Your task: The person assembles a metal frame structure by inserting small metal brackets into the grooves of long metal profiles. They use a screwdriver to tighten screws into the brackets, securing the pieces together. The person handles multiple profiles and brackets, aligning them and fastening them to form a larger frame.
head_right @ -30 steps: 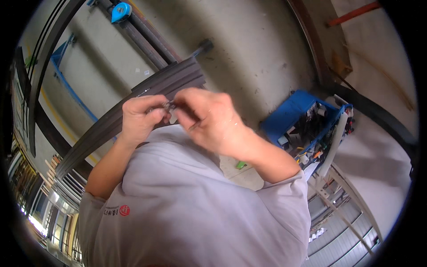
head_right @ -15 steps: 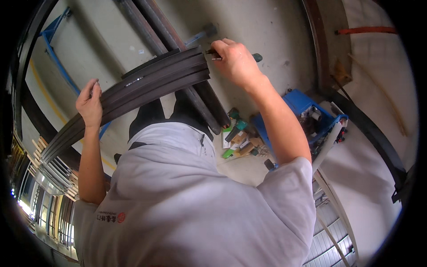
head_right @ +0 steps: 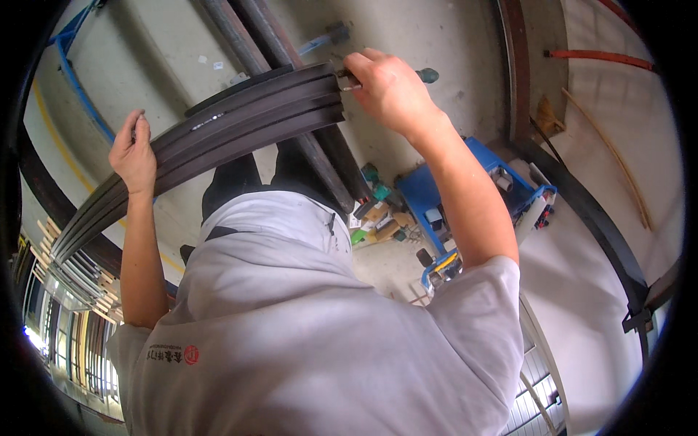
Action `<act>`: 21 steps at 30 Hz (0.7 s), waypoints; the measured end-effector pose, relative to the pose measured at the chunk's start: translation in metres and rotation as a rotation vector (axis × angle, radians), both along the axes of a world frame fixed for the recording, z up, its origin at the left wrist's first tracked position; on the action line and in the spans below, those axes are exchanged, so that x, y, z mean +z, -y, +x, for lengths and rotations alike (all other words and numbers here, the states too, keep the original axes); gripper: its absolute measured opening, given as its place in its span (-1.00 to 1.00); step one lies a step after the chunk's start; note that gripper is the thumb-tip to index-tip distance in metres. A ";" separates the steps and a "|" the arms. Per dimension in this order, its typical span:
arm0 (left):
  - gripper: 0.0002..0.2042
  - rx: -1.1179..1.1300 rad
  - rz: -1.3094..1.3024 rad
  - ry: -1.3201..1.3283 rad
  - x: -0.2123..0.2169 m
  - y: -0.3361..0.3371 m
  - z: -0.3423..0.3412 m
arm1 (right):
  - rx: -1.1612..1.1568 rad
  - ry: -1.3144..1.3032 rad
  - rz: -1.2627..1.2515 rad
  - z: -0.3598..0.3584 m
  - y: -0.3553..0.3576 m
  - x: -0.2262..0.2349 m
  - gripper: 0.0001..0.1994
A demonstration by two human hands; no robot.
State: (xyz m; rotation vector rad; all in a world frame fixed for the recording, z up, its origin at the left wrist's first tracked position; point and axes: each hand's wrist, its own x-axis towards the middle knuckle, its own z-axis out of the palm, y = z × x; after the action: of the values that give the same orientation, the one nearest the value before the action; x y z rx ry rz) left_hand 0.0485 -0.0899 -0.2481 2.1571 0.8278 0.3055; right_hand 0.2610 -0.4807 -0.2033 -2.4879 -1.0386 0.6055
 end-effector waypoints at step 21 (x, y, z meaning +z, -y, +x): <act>-0.84 -0.109 0.105 0.063 0.004 0.003 0.005 | -0.001 -0.045 0.107 0.004 -0.001 0.001 -0.81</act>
State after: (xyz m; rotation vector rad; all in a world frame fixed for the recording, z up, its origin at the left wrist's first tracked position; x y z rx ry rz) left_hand 0.0537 -0.0934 -0.2438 2.2685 0.6687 0.3662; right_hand 0.2645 -0.4794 -0.2026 -2.3712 -1.0260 0.5877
